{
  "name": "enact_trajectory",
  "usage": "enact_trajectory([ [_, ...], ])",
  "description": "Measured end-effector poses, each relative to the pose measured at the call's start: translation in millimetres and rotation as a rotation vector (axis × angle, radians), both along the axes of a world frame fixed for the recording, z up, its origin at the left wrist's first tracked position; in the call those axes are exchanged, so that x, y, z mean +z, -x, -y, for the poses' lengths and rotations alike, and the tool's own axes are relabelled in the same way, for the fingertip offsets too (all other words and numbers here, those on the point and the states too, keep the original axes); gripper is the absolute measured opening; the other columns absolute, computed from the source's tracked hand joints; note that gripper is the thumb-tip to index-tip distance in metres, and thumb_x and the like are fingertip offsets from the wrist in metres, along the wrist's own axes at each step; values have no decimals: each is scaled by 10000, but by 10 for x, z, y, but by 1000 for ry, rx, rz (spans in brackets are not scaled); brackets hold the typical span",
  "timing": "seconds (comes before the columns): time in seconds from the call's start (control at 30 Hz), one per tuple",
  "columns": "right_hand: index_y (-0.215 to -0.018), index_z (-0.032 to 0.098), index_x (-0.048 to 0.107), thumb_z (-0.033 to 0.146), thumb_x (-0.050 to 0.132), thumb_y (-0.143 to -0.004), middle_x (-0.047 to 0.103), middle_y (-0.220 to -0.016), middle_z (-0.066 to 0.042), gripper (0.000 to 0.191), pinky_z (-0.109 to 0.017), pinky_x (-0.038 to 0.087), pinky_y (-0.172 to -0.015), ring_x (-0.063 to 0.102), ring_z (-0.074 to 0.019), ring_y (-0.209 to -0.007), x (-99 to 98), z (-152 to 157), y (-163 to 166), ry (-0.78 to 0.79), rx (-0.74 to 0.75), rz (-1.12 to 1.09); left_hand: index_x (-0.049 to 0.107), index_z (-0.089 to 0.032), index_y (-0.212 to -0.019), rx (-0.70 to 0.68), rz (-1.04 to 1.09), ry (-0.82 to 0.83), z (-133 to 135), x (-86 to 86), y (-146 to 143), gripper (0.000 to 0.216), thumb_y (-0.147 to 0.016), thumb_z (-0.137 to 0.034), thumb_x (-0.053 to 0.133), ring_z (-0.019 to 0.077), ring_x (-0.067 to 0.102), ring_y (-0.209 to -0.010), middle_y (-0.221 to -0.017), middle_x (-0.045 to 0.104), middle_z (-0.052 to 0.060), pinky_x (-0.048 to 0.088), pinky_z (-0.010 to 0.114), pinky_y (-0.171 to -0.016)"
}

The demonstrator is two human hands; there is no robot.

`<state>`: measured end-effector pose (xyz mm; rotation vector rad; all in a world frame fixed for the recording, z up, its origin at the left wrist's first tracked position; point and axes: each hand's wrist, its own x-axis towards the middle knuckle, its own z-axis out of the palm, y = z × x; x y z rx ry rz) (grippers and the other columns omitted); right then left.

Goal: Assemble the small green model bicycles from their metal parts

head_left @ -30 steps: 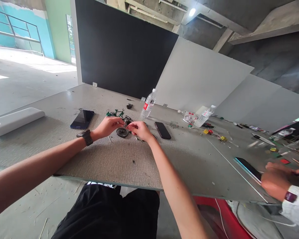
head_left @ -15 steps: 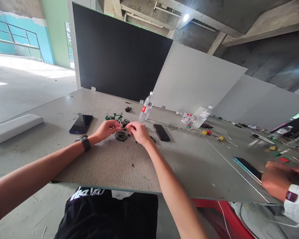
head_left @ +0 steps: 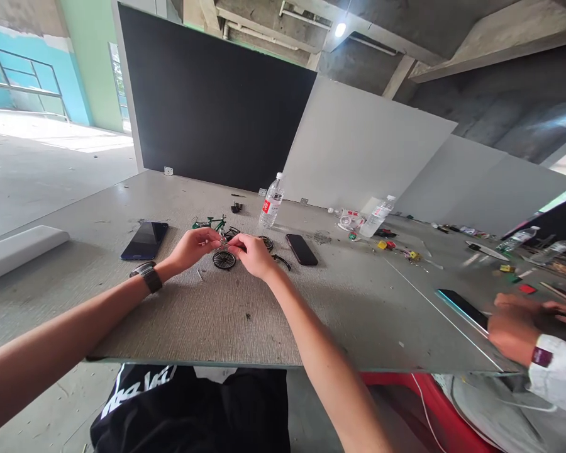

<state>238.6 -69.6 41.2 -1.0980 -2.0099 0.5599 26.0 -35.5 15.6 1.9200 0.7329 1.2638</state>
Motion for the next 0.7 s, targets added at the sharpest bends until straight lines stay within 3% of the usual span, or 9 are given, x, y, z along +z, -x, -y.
enact_trajectory([
  [0.1,-842,194,663,320,665,-933,690,-724,7,155,-244,456,-579,569,-108,-556,-10,-6,-19,174,55,-87,706,-174,-816,16,-102,-118,21,62,46,213,-887,-375,700,125,591,-683,-792,719,33,454,241,-647],
  [0.2,-848,183,663,463,708,-895,695,-715,-7,288,-237,427,-518,550,-102,-516,-6,-28,-71,409,199,-138,717,-172,-836,-28,-258,-223,58,153,92,224,-930,-366,657,113,565,-639,-775,721,24,448,241,-636],
  [0.27,-861,183,660,548,701,-882,674,-697,-3,368,-240,416,-517,533,-105,-524,-4,-49,-99,468,235,-119,713,-173,-868,-41,-319,-266,75,192,98,219,-951,-356,627,114,575,-649,-801,732,26,460,246,-651],
  [0.43,-995,210,646,594,621,-928,687,-921,-26,390,-276,471,-720,603,-150,-789,-30,-77,-67,161,123,-105,577,-181,-1001,114,-242,-178,81,123,18,176,-928,-323,650,127,643,-686,-864,748,29,482,246,-643],
  [0.53,-941,212,629,576,613,-935,656,-863,-5,364,-284,447,-724,581,-159,-779,-58,-63,-12,94,84,-54,529,-198,-990,134,-387,-177,118,95,-46,206,-939,-348,662,133,617,-642,-813,728,9,456,252,-606],
  [0.63,-875,214,586,552,557,-965,612,-784,16,351,-277,405,-673,532,-148,-705,-81,-62,-9,88,47,-55,544,-197,-1022,194,-504,-276,303,247,-98,160,-995,-345,599,172,639,-714,-873,721,40,484,297,-653],
  [0.7,-866,217,562,537,529,-977,596,-756,23,340,-276,385,-652,510,-144,-670,-94,-82,-52,76,-4,-75,567,-179,-1035,293,-444,-461,588,420,-137,193,-991,-360,615,238,655,-938,-1053,703,116,521,382,-811],
])
